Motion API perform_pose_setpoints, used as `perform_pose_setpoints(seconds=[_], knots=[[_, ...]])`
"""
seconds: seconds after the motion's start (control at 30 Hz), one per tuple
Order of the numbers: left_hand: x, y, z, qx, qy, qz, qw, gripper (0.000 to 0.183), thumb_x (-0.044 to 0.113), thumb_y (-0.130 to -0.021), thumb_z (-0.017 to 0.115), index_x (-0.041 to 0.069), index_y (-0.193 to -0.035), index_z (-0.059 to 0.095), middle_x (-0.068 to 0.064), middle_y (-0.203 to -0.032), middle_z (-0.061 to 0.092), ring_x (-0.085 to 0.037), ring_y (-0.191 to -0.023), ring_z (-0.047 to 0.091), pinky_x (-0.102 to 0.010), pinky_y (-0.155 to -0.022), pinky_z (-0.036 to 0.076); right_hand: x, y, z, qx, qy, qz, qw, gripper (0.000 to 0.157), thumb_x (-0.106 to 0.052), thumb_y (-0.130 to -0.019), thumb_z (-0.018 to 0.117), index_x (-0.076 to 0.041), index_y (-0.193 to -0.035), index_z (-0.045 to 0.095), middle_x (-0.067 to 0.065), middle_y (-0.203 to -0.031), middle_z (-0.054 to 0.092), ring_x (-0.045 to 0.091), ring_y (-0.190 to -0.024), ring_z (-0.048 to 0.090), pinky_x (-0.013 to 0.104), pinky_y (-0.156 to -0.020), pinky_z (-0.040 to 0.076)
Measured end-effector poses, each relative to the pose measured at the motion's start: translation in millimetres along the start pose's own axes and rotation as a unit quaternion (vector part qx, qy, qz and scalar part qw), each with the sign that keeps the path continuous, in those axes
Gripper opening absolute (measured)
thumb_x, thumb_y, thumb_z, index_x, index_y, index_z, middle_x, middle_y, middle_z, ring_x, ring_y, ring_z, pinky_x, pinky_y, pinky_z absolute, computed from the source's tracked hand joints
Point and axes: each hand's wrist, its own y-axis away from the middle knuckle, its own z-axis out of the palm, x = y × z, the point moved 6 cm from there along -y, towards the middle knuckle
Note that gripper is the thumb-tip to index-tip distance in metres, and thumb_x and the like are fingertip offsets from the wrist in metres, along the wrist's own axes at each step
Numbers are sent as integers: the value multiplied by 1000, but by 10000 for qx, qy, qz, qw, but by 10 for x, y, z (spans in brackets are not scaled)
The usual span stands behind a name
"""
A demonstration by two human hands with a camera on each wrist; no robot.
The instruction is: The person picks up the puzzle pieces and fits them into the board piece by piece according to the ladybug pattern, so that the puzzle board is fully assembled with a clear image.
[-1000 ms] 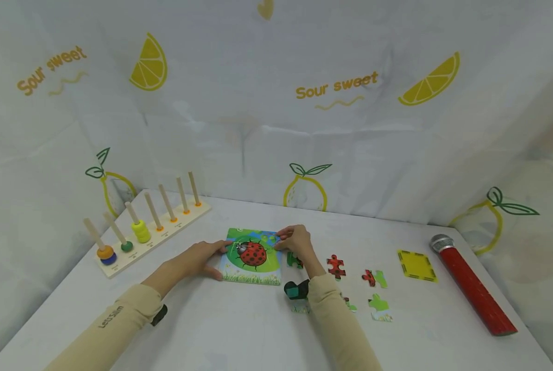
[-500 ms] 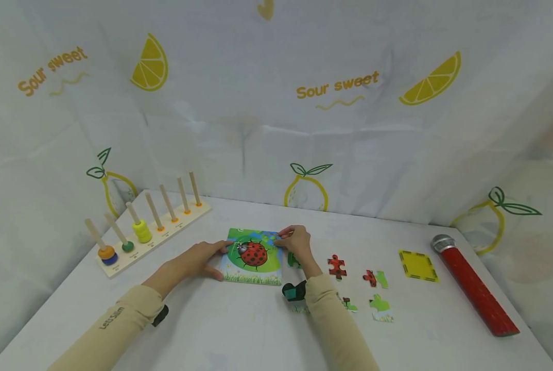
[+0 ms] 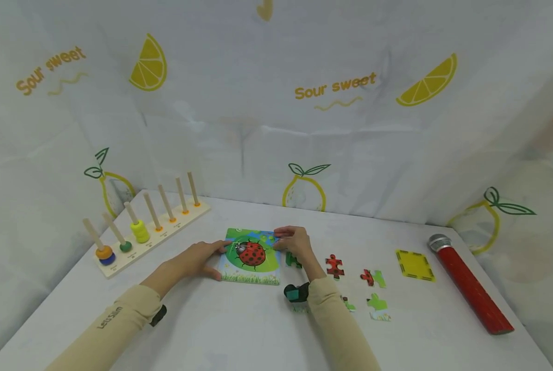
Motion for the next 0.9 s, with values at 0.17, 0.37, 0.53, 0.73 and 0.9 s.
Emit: perform_pose_setpoints(seconds=[0.17, 0.37, 0.53, 0.73, 0.9], knots=[[7, -7, -5, 14, 5, 71, 10000, 84, 33, -74, 79, -1, -140, 41, -13, -122, 63, -38, -116, 55, -50, -101, 41, -3, 13, -22, 49, 317, 20, 9995, 35, 4, -74, 78, 3, -108, 71, 16, -102, 71, 29, -98, 66, 38, -84, 54], [23, -31, -9, 13, -66, 84, 9999, 84, 35, -74, 78, -1, -140, 41, -12, -122, 63, -37, -116, 55, -49, -101, 41, 23, 5, -52, 81, 345, 65, 9994, 36, 2, -73, 78, 3, -108, 70, 15, -101, 72, 28, -96, 66, 37, -84, 54], [23, -14, -20, -7, -74, -26, 10000, 84, 35, -73, 79, -1, -140, 42, -12, -121, 63, -37, -116, 55, -49, -100, 41, -2, 29, -71, -186, -17, -41, 9998, 37, 5, -77, 74, 8, -113, 66, 21, -111, 67, 33, -104, 63, 36, -85, 53], [7, 6, -6, 8, -32, -15, 10000, 83, 33, -74, 79, -1, -140, 42, -13, -122, 63, -37, -116, 55, -48, -100, 42, -66, 136, -268, -386, -162, 110, 9991, 35, 3, -84, 68, 8, -119, 62, 23, -120, 61, 31, -107, 60, 35, -88, 53], [1, 9, -8, 28, -51, -5, 10000, 84, 33, -73, 80, -1, -140, 41, -13, -121, 63, -37, -116, 56, -49, -100, 42, -53, 245, -502, -582, -230, 331, 9975, 37, -2, -91, 62, 6, -126, 57, 22, -130, 55, 30, -114, 57, 40, -97, 48]])
